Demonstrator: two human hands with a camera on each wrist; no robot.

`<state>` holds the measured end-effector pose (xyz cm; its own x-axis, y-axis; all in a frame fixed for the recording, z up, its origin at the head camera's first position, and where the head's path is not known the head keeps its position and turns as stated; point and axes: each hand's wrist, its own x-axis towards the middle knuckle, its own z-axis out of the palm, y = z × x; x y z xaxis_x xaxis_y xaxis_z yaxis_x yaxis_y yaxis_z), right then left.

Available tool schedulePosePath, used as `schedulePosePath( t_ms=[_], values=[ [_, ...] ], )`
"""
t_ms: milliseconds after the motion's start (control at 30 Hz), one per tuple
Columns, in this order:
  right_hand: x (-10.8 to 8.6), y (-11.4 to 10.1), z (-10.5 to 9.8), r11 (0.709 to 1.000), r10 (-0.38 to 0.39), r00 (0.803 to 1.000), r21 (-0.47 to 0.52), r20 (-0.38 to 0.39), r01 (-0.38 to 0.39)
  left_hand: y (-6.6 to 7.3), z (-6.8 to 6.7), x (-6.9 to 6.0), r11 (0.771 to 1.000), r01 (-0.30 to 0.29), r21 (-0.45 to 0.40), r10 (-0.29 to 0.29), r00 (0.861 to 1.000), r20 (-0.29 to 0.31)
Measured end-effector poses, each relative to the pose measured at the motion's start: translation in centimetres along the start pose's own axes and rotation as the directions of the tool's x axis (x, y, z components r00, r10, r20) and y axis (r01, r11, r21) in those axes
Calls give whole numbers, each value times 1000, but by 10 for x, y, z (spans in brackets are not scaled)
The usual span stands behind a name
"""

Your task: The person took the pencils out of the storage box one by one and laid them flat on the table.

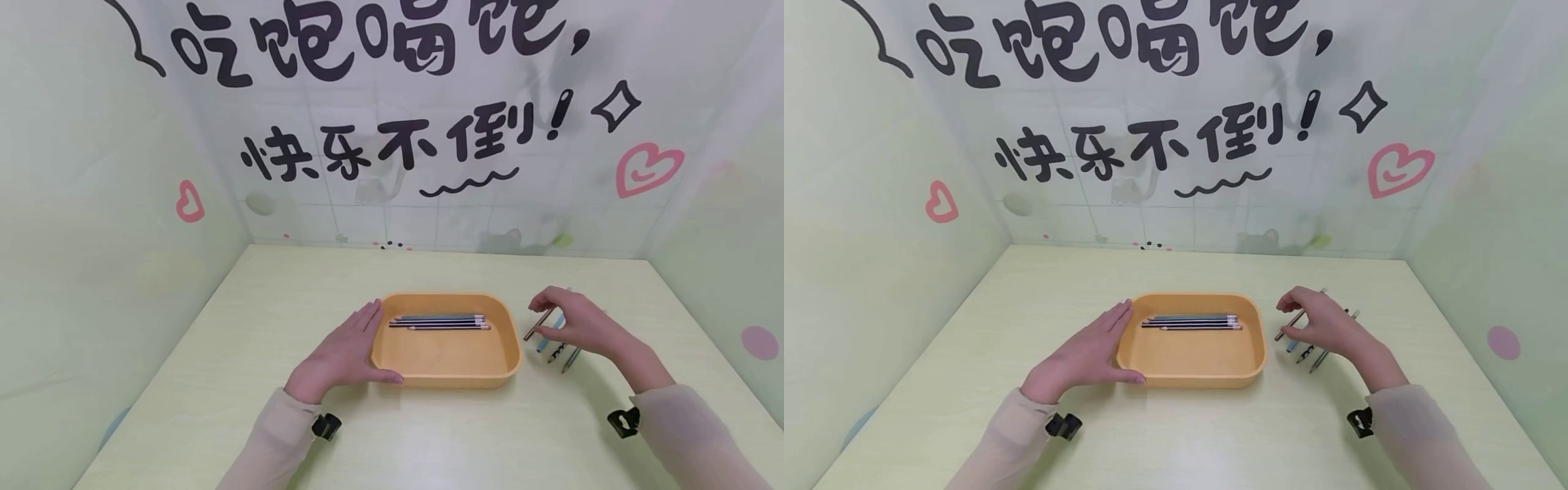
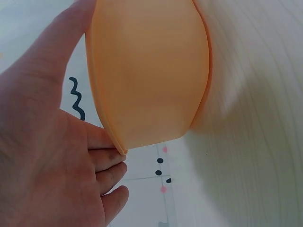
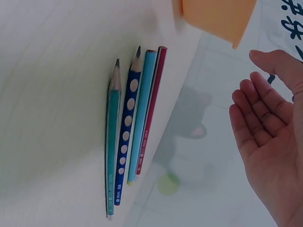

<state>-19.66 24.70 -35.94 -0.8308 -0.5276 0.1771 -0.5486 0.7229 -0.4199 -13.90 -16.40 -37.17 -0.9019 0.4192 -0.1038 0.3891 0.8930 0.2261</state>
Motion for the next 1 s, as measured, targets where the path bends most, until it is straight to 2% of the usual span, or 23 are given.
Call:
schedulePosePath(
  t_ms=[267,467,600,1000],
  values=[
    [16,-17,9,993,-21,999,120,43,15,-1,0,0,1000,-5,-7,5,1000,-6],
    [30,-30,19,989,-73,995,134,62,64,-1,0,0,1000,-6,-6,6,1000,-7],
    [38,-39,26,980,-107,991,177,80,92,-1,0,0,1000,-7,-1,7,1000,-7],
    [57,-53,50,959,-174,977,247,123,140,0,1,0,1000,-9,12,9,1000,-8]
  ],
)
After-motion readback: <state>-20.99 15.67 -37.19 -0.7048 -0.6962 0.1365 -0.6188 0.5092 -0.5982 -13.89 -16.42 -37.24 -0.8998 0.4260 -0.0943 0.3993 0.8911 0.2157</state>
